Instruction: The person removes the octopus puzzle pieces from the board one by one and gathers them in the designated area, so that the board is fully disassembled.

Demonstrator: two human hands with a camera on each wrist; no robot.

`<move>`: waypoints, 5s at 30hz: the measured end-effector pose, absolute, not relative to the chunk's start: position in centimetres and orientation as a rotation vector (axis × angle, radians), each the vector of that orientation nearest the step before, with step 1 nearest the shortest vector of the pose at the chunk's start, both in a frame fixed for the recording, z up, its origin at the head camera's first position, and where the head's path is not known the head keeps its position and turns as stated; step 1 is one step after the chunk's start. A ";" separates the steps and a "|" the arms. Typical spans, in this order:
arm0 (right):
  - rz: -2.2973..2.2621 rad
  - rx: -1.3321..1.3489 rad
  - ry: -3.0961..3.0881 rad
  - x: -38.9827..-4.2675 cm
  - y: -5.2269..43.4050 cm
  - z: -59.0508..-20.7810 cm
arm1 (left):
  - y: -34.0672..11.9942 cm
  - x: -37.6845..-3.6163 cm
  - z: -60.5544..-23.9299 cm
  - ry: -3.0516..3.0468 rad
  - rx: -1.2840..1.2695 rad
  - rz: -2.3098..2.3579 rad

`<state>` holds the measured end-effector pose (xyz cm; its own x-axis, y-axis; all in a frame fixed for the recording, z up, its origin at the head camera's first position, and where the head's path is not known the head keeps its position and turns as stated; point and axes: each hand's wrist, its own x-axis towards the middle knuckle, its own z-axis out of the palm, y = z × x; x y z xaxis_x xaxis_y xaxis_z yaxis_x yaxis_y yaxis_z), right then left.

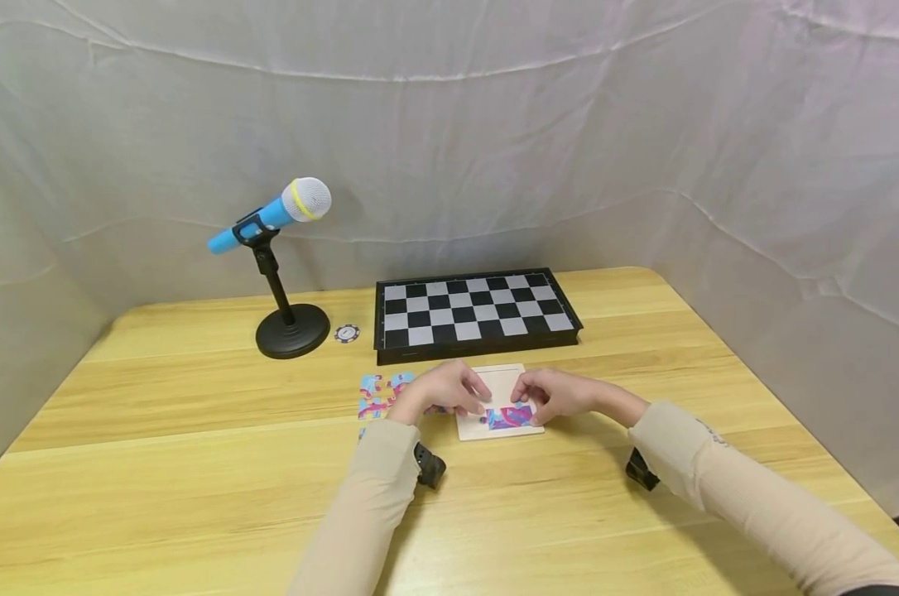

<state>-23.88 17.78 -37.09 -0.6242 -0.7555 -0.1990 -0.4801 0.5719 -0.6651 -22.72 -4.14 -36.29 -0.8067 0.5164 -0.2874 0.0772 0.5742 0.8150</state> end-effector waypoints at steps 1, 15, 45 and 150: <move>-0.791 -0.989 2.338 -23.9 17.8 -37.1 | -4.1 -22.7 -36.3 2.302 0.474 1.158; -0.807 -1.018 2.329 -23.9 17.7 -37.2 | -3.6 -22.4 -36.3 2.344 0.495 1.062; -0.781 -1.009 2.338 -24.0 17.7 -37.0 | -3.0 -22.5 -36.2 2.373 0.512 1.106; -0.735 -1.079 2.365 -23.8 17.7 -37.2 | -14.5 -19.5 -36.3 2.442 0.371 1.149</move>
